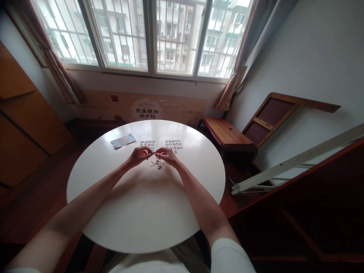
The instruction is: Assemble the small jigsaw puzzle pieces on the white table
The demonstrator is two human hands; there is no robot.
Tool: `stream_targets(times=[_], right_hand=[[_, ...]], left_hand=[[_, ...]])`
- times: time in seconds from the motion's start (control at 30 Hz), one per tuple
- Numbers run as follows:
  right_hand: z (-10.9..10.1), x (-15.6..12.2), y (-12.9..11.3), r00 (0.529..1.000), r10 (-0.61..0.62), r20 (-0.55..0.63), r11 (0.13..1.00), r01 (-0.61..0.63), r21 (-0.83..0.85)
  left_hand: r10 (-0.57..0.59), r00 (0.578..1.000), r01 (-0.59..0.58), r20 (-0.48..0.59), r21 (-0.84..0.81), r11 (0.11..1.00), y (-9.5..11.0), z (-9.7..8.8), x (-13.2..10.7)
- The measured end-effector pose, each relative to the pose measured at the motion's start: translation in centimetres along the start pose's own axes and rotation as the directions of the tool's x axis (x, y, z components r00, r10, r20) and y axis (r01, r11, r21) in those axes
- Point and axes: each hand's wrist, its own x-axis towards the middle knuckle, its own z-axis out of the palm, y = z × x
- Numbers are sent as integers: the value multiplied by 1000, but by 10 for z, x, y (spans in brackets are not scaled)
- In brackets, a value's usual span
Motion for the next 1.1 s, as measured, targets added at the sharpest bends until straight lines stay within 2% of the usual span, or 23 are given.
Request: stream_targets(times=[0.07, 0.13, 0.23, 0.33, 0.7, 1.1], right_hand=[[1, 0, -1, 1000, 0, -2, 1000, 0, -3], [1, 0, -2, 1000, 15, -16, 1000, -15, -5], [1, 1, -2, 996, 69, -54, 998, -69, 1], [0, 1, -1, 990, 116, -84, 993, -116, 5], [-2, -1, 2, 991, 129, -30, 992, -129, 3], [0, -2, -2, 989, 145, -20, 989, -145, -13]], left_hand=[[23, 1000, -24, 5, 52, 998, 0, 0, -1], [76, 997, -74, -2, 179, 981, 2, -2, -2], [187, 982, -163, -7, 461, 872, 7, -6, -6], [254, 967, -202, -5, 596, 777, 11, -10, -8], [366, 926, -342, 92, 615, 711, 6, -11, -7], [374, 923, -341, 93, 648, 681, -1, -11, -7]])
